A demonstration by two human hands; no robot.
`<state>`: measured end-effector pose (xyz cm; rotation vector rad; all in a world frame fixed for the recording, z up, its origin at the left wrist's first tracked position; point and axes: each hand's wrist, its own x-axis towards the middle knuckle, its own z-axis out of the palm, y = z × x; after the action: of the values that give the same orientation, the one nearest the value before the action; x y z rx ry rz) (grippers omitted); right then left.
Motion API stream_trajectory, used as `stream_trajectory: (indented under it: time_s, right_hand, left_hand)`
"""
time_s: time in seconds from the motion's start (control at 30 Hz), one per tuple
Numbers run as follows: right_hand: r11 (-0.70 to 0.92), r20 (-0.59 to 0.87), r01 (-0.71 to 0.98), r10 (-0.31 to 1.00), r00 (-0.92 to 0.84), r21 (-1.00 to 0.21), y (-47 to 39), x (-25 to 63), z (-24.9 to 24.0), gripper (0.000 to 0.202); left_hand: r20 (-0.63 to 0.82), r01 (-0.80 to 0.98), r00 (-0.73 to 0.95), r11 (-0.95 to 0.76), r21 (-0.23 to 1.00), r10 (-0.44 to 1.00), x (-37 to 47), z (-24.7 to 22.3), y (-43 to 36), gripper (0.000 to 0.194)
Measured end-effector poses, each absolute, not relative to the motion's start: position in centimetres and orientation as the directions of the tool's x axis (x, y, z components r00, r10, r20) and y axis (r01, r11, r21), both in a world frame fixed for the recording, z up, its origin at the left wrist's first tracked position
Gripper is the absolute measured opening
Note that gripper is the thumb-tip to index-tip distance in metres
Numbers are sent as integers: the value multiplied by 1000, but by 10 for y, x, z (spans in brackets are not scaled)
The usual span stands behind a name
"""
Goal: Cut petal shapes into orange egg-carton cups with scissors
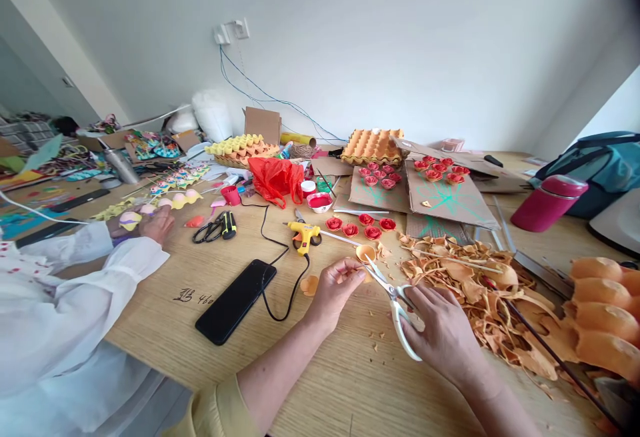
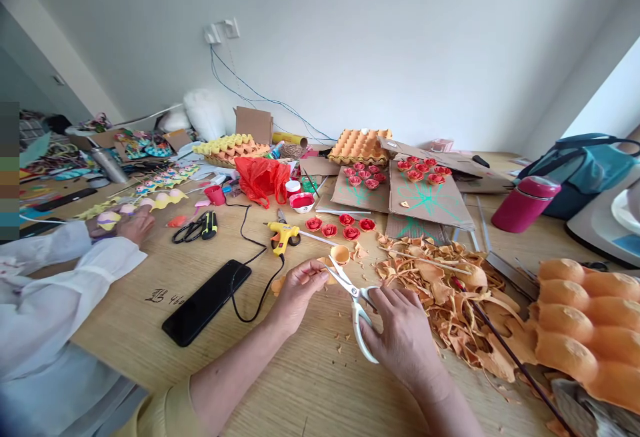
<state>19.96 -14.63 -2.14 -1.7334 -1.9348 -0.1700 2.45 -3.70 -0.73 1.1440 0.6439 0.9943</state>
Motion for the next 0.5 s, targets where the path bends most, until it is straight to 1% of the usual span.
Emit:
stream_trajectory:
  time_s: [0.1,0.17,0.5]
  right_hand:
    - [137,486,971,874,-27,-193,-147,199,-20,15]
    - [125,494,977,869,-23,-175,-147,198,-19,14]
    - [87,479,979,878,12,-184,-148,193,-15,14]
  left_hand:
    - [60,-327,444,99,940,894,25,-8,-37,20]
    - [72,-335,450,93,938,890,25,-10,-37,20]
    - [80,-342,470,97,935,879,25,-15,-36,18]
